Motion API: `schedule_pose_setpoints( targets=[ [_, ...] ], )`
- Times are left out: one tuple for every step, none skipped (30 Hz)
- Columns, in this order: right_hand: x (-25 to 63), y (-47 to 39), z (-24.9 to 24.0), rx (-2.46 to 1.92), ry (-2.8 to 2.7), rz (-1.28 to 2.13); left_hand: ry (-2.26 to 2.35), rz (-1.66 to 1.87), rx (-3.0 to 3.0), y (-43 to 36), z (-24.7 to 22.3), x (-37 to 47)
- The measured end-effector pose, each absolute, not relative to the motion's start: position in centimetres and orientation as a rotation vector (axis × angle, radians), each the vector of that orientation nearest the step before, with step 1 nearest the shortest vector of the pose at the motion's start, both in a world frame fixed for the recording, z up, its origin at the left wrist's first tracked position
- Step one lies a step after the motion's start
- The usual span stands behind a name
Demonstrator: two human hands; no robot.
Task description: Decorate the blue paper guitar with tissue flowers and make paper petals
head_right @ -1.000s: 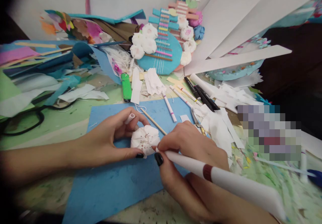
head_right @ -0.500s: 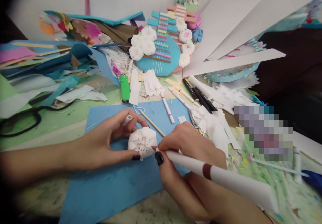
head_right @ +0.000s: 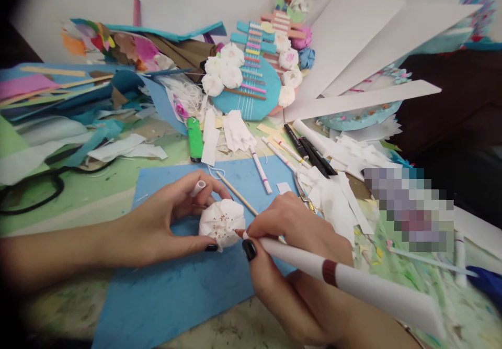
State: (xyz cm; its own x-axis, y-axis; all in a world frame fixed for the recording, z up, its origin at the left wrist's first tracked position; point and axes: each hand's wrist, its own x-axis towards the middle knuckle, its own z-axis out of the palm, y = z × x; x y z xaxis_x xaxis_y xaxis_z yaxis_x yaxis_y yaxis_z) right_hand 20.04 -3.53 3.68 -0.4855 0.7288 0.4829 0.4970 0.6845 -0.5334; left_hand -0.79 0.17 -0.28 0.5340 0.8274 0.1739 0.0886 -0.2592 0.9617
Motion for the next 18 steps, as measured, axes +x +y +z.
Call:
schedule_pose_setpoints(
  targets=[
    [20.02,-3.42,3.52,-0.934,-2.203,0.443,0.773,0.862,1.703,0.16,-0.28,-0.8],
    [19.99,-3.3,3.33,-0.935,-2.215,0.458,0.77,0.864,1.705,0.15,-0.29,-0.81],
    [19.96,-3.2,3.15,-0.941,-2.224,0.461,0.763,0.865,1.708,0.15,-0.31,-0.83],
    [19.94,-3.13,3.0,-0.957,-2.23,0.459,0.753,0.859,1.709,0.15,-0.33,-0.85],
    [19.93,-3.11,2.9,-0.971,-2.233,0.454,0.745,0.851,1.711,0.15,-0.37,-0.88],
    [19.94,-3.14,2.86,-0.98,-2.231,0.453,0.739,0.845,1.713,0.16,-0.41,-0.9],
    [19.94,-3.21,2.87,-0.978,-2.227,0.457,0.737,0.844,1.714,0.18,-0.47,-0.92],
    [19.94,-3.31,2.93,-0.97,-2.21,0.457,0.739,0.846,1.717,0.2,-0.52,-0.93],
    [19.94,-3.42,3.03,-0.955,-2.182,0.445,0.745,0.851,1.72,0.23,-0.57,-0.95],
    [19.91,-3.51,3.15,-0.941,-2.149,0.42,0.75,0.858,1.723,0.25,-0.6,-0.96],
    [19.88,-3.57,3.27,-0.926,-2.124,0.39,0.75,0.865,1.723,0.27,-0.62,-0.96],
    [19.84,-3.59,3.39,-0.921,-2.119,0.369,0.748,0.866,1.722,0.3,-0.63,-0.97],
    [19.81,-3.56,3.49,-0.918,-2.135,0.362,0.748,0.865,1.721,0.31,-0.61,-0.98],
    [19.8,-3.5,3.56,-0.919,-2.162,0.373,0.748,0.866,1.721,0.33,-0.59,-0.98],
    [19.81,-3.42,3.6,-0.923,-2.199,0.403,0.748,0.866,1.719,0.34,-0.56,-0.99],
    [19.85,-3.34,3.61,-0.926,-2.233,0.435,0.746,0.864,1.718,0.34,-0.53,-0.99],
    [19.91,-3.26,3.59,-0.927,-2.259,0.463,0.743,0.858,1.716,0.33,-0.5,-0.98],
    [19.97,-3.2,3.55,-0.925,-2.272,0.481,0.738,0.852,1.714,0.32,-0.47,-0.97]
  ],
)
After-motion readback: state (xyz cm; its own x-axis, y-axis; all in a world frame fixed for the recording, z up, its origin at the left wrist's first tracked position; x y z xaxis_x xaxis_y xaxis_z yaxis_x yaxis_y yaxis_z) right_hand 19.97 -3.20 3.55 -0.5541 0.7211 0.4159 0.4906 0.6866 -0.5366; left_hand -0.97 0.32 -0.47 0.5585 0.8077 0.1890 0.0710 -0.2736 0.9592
